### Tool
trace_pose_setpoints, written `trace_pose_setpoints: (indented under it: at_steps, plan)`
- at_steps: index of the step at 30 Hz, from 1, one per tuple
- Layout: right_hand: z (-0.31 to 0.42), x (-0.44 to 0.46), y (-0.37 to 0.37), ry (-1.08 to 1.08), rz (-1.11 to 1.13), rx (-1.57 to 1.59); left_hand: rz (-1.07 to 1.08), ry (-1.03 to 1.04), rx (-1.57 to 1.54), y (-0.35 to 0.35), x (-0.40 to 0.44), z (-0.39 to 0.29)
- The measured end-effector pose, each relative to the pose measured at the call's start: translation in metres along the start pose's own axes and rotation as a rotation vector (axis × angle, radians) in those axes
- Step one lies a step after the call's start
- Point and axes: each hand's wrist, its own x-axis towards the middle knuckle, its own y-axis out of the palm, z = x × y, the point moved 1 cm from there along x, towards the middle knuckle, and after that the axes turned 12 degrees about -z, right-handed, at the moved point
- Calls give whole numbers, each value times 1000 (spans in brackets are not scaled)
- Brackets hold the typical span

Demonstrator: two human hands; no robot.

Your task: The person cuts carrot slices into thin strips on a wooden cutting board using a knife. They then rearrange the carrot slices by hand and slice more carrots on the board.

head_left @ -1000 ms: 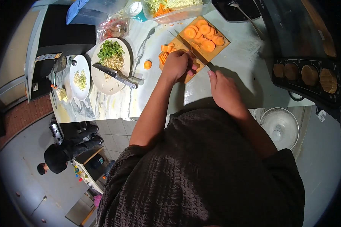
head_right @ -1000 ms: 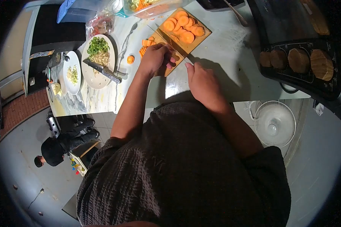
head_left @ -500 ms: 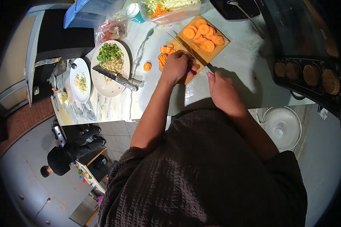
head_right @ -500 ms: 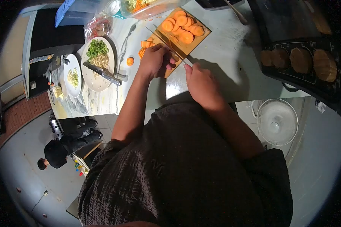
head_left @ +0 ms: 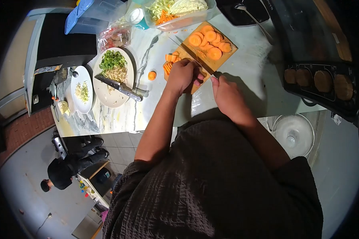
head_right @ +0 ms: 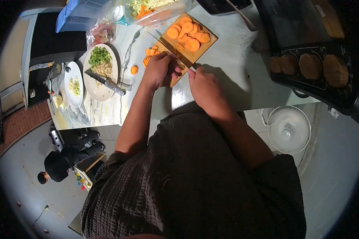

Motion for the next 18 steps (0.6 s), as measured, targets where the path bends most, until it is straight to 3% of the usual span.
trace_pose_setpoints:
  at_steps: [18]
  plan:
    - [-33,-25,-12,-12,-88,-104,-5,39,33,0,0,2]
